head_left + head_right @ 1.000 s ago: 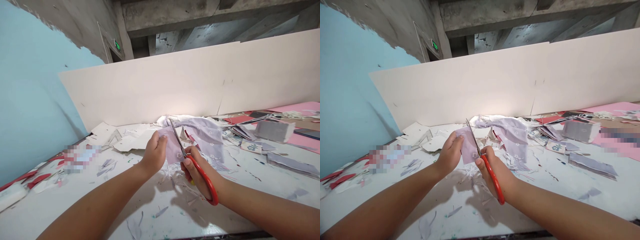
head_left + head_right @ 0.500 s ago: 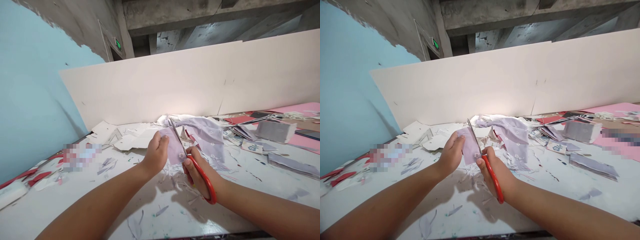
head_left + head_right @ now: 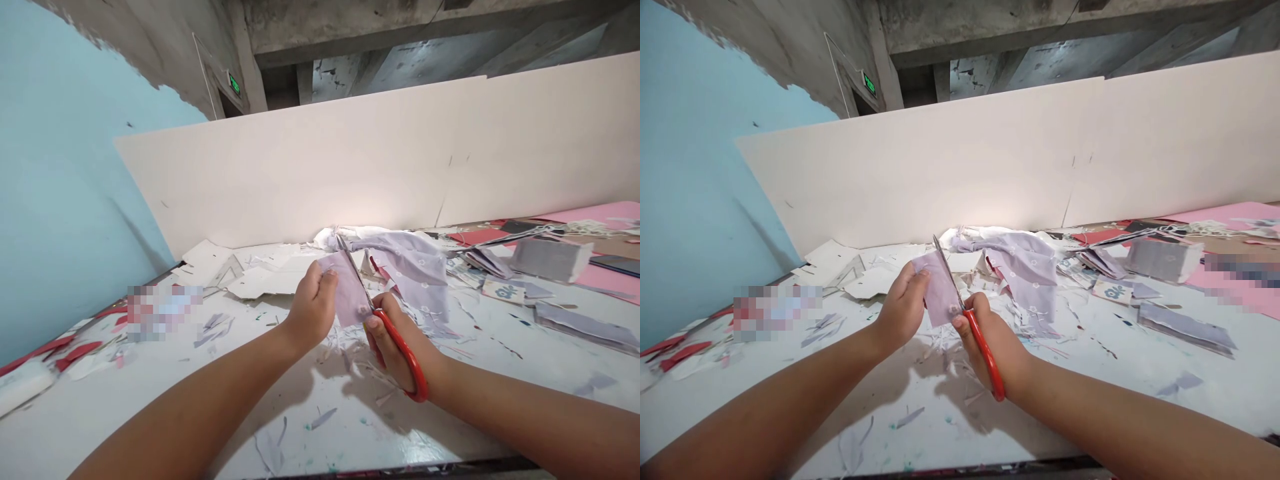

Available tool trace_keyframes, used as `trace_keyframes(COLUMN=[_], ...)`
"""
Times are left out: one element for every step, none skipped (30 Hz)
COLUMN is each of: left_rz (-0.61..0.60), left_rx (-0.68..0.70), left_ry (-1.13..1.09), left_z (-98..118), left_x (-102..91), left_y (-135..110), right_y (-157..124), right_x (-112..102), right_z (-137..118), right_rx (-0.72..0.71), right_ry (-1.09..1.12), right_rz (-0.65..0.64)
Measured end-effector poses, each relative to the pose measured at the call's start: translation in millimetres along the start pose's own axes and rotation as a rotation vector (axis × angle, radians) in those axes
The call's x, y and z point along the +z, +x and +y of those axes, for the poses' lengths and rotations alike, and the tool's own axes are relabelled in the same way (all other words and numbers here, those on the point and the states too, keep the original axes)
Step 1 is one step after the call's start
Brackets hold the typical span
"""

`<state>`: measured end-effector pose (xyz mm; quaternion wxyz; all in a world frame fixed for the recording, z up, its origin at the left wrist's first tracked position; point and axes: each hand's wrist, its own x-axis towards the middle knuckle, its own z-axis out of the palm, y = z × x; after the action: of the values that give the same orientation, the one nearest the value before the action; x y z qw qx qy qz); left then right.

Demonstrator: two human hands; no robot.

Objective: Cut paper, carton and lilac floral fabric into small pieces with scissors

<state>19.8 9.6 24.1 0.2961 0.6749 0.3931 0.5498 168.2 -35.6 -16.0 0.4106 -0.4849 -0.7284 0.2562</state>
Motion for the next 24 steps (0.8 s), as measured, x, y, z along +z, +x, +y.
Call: trace_keyframes(left_rz=[0.000, 0.001, 0.001, 0.001, 0.002, 0.002, 0.001, -0.001, -0.002, -0.001, 0.000, 0.004, 0.009, 0.012, 0.013, 0.011, 0.007, 0.004, 0.002, 0.003, 0.006, 0.006, 0.003, 0.000], left_rx=[0.006, 0.011, 0.014, 0.013, 0.009, 0.003, -0.004, -0.010, -0.014, -0.017, -0.018, -0.018, -0.017, -0.019, -0.025, -0.033, -0.043, -0.053, -0.064, -0.075, -0.088, -0.105, -0.124, -0.142], left_ry=[0.008, 0.018, 0.025, 0.027, 0.024, 0.019, 0.012, 0.002, -0.011, -0.028, -0.047, -0.067, -0.087, -0.106, -0.126, -0.146, -0.165, -0.180, -0.190, -0.192, -0.188, -0.180, -0.170, -0.159], left_z=[-0.4, -0.6, -0.7, -0.5, -0.2, 0.2, 0.6, 1.0, 1.5, 1.8, 2.2, 2.4, 2.7, 2.9, 3.1, 3.3, 3.4, 3.4, 3.1, 2.5, 1.7, 0.5, -0.9, -2.4], left_x=[-0.1, -0.2, -0.2, -0.2, -0.2, -0.2, -0.2, -0.1, -0.1, -0.1, -0.2, -0.2, -0.4, -0.6, -0.8, -1.1, -1.5, -1.8, -2.2, -2.5, -2.8, -3.0, -3.1, -3.1], left_y=[-0.1, -0.2, -0.3, -0.5, -0.6, -0.7, -0.7, -0.7, -0.5, -0.3, 0.1, 0.6, 1.1, 1.6, 2.1, 2.5, 2.9, 3.2, 3.5, 3.8, 4.1, 4.6, 5.1, 5.7], right_y=[0.2, 0.4, 0.6, 0.9, 1.2, 1.5, 1.8, 2.1, 2.5, 2.8, 3.1, 3.5, 3.9, 4.3, 4.9, 5.5, 6.3, 7.3, 8.3, 9.5, 10.7, 11.9, 13.0, 13.9], right_x=[-0.1, -0.2, -0.3, -0.3, -0.2, -0.1, 0.1, 0.2, 0.3, 0.4, 0.4, 0.5, 0.5, 0.5, 0.6, 0.6, 0.5, 0.2, -0.4, -1.4, -2.8, -4.7, -6.9, -9.5], right_z=[0.5, 1.0, 1.6, 2.3, 3.0, 3.8, 4.5, 5.2, 5.8, 6.2, 6.6, 7.0, 7.3, 7.7, 8.2, 8.7, 9.1, 9.5, 9.7, 9.7, 9.7, 9.5, 9.4, 9.3], right_rx=[-0.002, -0.003, -0.003, -0.002, 0.000, 0.000, -0.002, -0.004, -0.005, -0.005, -0.005, -0.003, -0.001, -0.002, -0.003, -0.001, 0.003, 0.011, 0.022, 0.036, 0.046, 0.046, 0.033, 0.010], right_ry=[0.004, 0.007, 0.010, 0.012, 0.015, 0.018, 0.024, 0.036, 0.054, 0.075, 0.098, 0.121, 0.143, 0.165, 0.190, 0.220, 0.260, 0.304, 0.350, 0.394, 0.431, 0.454, 0.454, 0.427], right_rz=[0.004, 0.006, 0.009, 0.009, 0.009, 0.010, 0.013, 0.018, 0.022, 0.027, 0.034, 0.039, 0.042, 0.047, 0.049, 0.045, 0.036, 0.022, 0.008, -0.008, -0.018, -0.015, 0.001, 0.014])
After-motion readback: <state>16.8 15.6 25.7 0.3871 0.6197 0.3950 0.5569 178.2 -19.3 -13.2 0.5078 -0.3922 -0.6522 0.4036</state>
